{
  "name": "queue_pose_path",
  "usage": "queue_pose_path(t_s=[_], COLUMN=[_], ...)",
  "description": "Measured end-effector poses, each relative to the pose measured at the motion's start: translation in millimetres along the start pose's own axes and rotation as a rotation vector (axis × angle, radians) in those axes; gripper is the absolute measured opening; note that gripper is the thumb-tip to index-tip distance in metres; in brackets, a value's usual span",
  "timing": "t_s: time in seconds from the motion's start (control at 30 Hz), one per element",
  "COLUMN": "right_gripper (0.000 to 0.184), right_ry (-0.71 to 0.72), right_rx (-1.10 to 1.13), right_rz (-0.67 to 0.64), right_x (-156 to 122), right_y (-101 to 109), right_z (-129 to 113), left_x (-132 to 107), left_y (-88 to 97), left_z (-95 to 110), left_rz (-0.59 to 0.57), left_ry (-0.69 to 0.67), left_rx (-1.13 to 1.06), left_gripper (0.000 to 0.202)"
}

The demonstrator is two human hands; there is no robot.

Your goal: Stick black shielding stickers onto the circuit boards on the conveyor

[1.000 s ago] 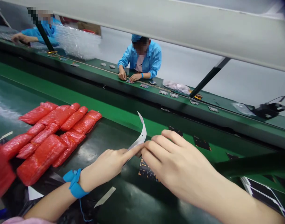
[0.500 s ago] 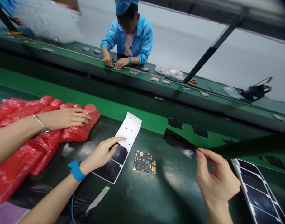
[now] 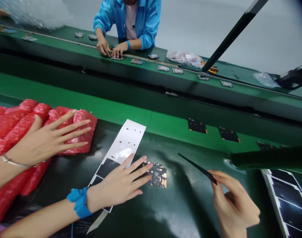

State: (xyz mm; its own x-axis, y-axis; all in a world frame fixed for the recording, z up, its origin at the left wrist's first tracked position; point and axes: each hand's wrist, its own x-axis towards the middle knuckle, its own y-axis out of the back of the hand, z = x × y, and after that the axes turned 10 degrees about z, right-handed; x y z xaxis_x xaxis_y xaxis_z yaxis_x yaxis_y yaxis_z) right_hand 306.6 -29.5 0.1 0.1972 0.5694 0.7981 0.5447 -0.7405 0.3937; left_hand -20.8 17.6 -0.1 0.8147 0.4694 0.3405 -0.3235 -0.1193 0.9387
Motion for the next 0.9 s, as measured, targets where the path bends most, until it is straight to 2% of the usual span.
queue_pose_path(t_s=[0.07,0.13,0.2,0.27,0.33,0.4,0.47,0.57,0.63,0.73,0.83,0.9], right_gripper=[0.016,0.013,0.017,0.021,0.023,0.028,0.034,0.038,0.04,0.041,0.04,0.038], right_ry=[-0.02,-0.085,-0.173,-0.289,-0.472,-0.699,-0.898,-1.069,-1.133,-1.187,-1.176,-1.146], right_rx=[-0.048,-0.108,-0.116,-0.112,-0.136,-0.106,0.007,0.152,0.175,0.164,0.132,0.103], right_rz=[0.002,0.026,0.065,0.105,0.086,-0.054,-0.262,-0.5,-0.61,-0.744,-0.818,-0.837], right_x=[2,5,7,9,11,13,14,9,4,-2,-5,-6], right_y=[1,3,6,5,1,-9,-21,-37,-44,-48,-49,-48], right_z=[-4,-7,-10,-12,-16,-20,-23,-23,-23,-24,-25,-25], left_x=[6,8,7,6,5,2,-4,-18,-26,-32,-30,-28], left_y=[-11.8,-19.0,-21.6,-20.2,-16.4,-12.0,-9.0,-8.4,-9.1,-8.3,-4.2,-1.0], left_z=[1,5,11,15,13,4,-10,-23,-22,-7,9,13], left_rz=[-0.018,-0.012,0.002,0.005,-0.007,0.005,0.019,-0.004,-0.019,-0.036,-0.05,-0.046], left_ry=[-0.036,0.002,0.027,0.045,0.089,0.152,0.213,0.253,0.278,0.34,0.364,0.365], left_rx=[-0.023,-0.006,0.012,0.012,0.008,0.031,0.079,0.119,0.119,0.108,0.088,0.086], left_gripper=[0.04,0.042,0.045,0.047,0.048,0.051,0.055,0.053,0.051,0.059,0.071,0.068])
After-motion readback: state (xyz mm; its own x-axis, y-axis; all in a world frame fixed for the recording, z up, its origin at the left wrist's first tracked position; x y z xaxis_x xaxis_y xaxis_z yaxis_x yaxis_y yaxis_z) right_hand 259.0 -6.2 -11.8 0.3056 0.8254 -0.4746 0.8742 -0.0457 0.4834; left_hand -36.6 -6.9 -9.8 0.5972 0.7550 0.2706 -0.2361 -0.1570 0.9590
